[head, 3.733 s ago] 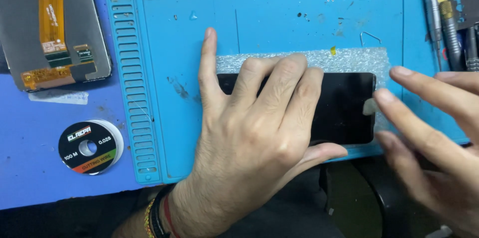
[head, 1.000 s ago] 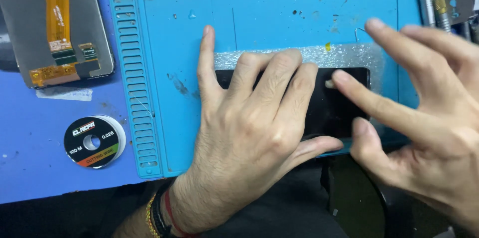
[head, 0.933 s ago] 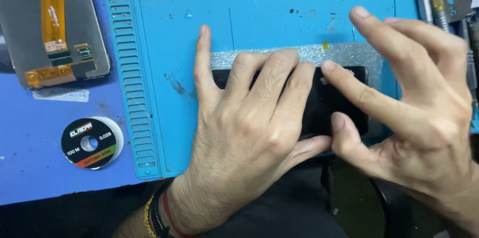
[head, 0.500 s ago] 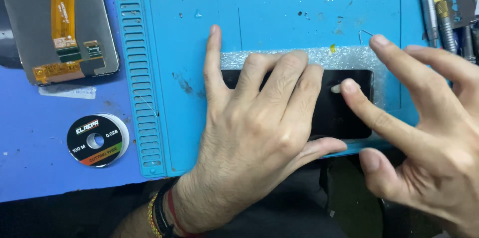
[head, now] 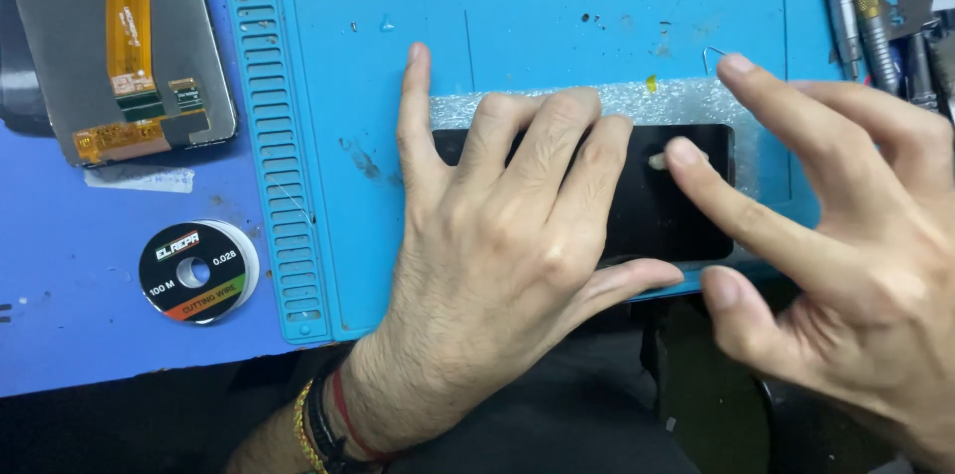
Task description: Cleaning a smartphone screen using a small cleaning pad on a repair mat
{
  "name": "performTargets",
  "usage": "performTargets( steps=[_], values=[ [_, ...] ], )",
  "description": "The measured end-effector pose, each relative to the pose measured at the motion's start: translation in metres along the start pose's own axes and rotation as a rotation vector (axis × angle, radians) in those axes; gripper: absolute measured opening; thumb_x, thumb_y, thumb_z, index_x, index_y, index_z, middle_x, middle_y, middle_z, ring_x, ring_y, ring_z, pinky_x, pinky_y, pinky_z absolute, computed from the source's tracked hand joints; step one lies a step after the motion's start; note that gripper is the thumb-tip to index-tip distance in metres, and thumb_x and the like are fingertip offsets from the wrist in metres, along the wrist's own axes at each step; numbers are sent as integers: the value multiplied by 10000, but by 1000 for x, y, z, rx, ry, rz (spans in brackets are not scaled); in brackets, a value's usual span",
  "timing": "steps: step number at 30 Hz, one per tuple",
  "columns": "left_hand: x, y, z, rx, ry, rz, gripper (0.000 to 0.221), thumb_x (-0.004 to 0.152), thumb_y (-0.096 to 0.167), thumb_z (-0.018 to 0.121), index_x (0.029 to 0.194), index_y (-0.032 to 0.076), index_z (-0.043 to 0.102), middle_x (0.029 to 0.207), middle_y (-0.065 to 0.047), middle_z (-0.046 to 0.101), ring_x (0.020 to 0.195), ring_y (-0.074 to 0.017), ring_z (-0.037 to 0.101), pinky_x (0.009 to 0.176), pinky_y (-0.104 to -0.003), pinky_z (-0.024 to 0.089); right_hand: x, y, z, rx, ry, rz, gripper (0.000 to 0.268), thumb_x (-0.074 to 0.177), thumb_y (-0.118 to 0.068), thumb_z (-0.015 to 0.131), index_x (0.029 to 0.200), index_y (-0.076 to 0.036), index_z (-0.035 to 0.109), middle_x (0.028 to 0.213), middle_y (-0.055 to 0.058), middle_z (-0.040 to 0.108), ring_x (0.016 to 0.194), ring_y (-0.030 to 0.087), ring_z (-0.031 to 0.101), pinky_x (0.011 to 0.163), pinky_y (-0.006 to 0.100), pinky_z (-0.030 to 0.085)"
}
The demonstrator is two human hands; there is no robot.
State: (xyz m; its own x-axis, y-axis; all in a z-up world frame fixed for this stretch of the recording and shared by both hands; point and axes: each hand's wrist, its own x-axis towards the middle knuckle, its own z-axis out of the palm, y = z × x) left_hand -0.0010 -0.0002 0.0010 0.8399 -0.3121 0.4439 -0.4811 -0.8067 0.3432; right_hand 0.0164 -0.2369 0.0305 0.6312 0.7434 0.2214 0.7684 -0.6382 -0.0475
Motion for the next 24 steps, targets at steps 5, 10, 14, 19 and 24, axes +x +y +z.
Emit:
performTargets(
  steps=[5, 10, 14, 19, 24],
  values=[
    [0, 0, 1, -9, 0, -6, 968, 680, 781, 979, 1197, 20, 677, 1224, -100, 630, 1068, -304, 566, 1192, -756, 266, -17, -2, -14, 34, -68, 36, 525, 965, -289, 434, 1344, -83, 734, 1550, 379, 566, 1268, 553, 569, 1125, 645, 472],
    [0, -1, 2, -31, 8, 3, 930, 741, 762, 943, 1214, 5, 681, 1250, -123, 638, 1089, -321, 578, 1186, -764, 253, -43, 9, -16, 22, -130, 171, 512, 910, -176, 597, 1408, -92, 682, 1599, 328, 577, 1398, 588, 542, 1240, 676, 450],
    [0, 0, 2, -10, 1, 2, 914, 782, 793, 881, 1221, 17, 680, 1245, -97, 633, 1064, -310, 575, 1183, -759, 250, -38, 5, -12, -19, -54, 103, 366, 980, -152, 750, 1346, -127, 752, 1456, 237, 695, 1316, 546, 637, 1174, 621, 537],
    [-1, 0, 2, -25, 4, 6, 916, 775, 776, 926, 1221, 12, 688, 1246, -112, 633, 1083, -319, 573, 1184, -758, 258, -58, 14, -19, -44, -157, 134, 428, 917, -193, 722, 1344, -166, 701, 1562, 213, 625, 1522, 570, 536, 1307, 674, 446],
    [0, 1, 1, 18, -39, 17, 1005, 721, 795, 966, 1301, 34, 662, 1278, -98, 616, 1096, -314, 569, 1193, -707, 298, -53, 10, -13, -22, -106, 73, 367, 941, -214, 727, 1306, -175, 742, 1479, 207, 671, 1373, 607, 605, 1214, 682, 519]
  ],
)
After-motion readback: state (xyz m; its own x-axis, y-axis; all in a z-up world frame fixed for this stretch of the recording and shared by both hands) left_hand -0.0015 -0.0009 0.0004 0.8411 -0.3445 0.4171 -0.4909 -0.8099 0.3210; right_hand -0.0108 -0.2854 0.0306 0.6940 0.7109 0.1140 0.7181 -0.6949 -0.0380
